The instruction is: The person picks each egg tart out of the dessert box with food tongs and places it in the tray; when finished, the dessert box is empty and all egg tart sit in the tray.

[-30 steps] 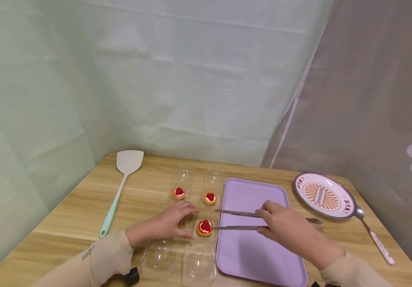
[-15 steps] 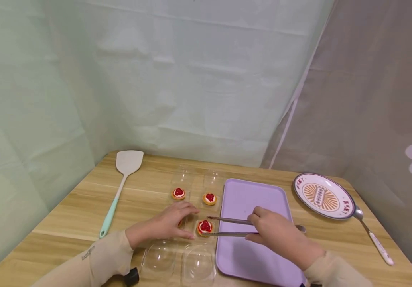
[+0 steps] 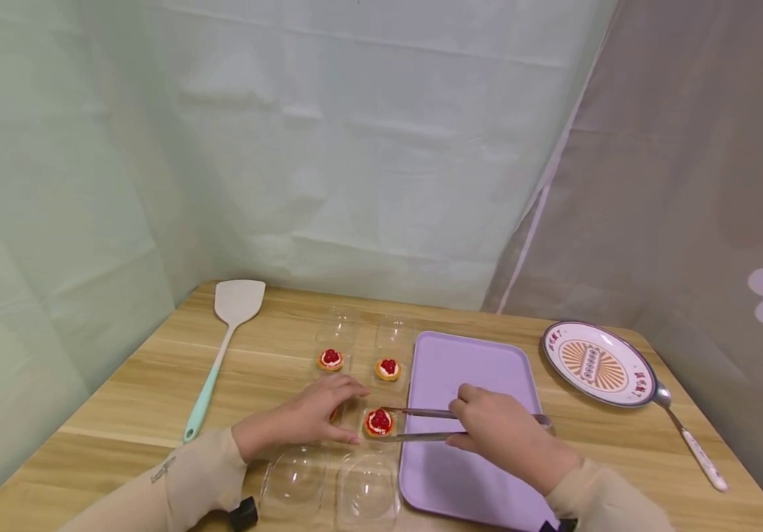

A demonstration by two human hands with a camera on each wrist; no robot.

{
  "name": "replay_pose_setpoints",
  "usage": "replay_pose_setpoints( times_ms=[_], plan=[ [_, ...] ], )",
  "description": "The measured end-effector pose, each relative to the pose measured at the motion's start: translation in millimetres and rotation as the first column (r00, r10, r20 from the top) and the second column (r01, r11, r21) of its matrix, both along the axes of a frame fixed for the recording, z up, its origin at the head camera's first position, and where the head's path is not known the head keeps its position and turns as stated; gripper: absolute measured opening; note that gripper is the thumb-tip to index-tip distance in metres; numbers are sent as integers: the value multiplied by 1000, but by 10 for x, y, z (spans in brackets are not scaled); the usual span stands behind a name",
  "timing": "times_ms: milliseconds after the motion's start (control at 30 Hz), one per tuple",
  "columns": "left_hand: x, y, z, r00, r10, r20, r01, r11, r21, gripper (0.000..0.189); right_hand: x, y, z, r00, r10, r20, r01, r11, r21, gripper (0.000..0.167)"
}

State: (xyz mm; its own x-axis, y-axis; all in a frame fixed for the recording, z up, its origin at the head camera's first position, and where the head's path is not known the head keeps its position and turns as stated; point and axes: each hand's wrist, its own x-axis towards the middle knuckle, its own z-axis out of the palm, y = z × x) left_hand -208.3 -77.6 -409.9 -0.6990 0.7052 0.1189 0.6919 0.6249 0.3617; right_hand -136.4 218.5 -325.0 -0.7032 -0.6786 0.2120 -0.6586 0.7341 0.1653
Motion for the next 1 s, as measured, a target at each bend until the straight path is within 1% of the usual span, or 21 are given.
replay_pose_setpoints(
  times_ms=[133,367,533,767,1000],
  plan=[
    [3,6,7,1000,-3,-5,3,1000,-4,75,-7,-20,-6,1000,-4,-7,4,1000,13,25],
    [5,13,12,1000,2,4,-2,1000,-3,75,-10,-12,-20,999,16,-33,-16,1000,6,24],
    [7,15,4,1000,0,7,0,1000,0,74,10,9,-49,998,26,-60,-27,999,-18,24],
    [13,16,-1,1000,1,-6,-1,1000,-13,75,38,32,-107,994,34,-102,-41,997,-65,25],
    [10,4,-1,1000,1,-12,-1,1000,-3,76,49,63,-79,994,33,-107,-43,994,-96,25]
  ],
)
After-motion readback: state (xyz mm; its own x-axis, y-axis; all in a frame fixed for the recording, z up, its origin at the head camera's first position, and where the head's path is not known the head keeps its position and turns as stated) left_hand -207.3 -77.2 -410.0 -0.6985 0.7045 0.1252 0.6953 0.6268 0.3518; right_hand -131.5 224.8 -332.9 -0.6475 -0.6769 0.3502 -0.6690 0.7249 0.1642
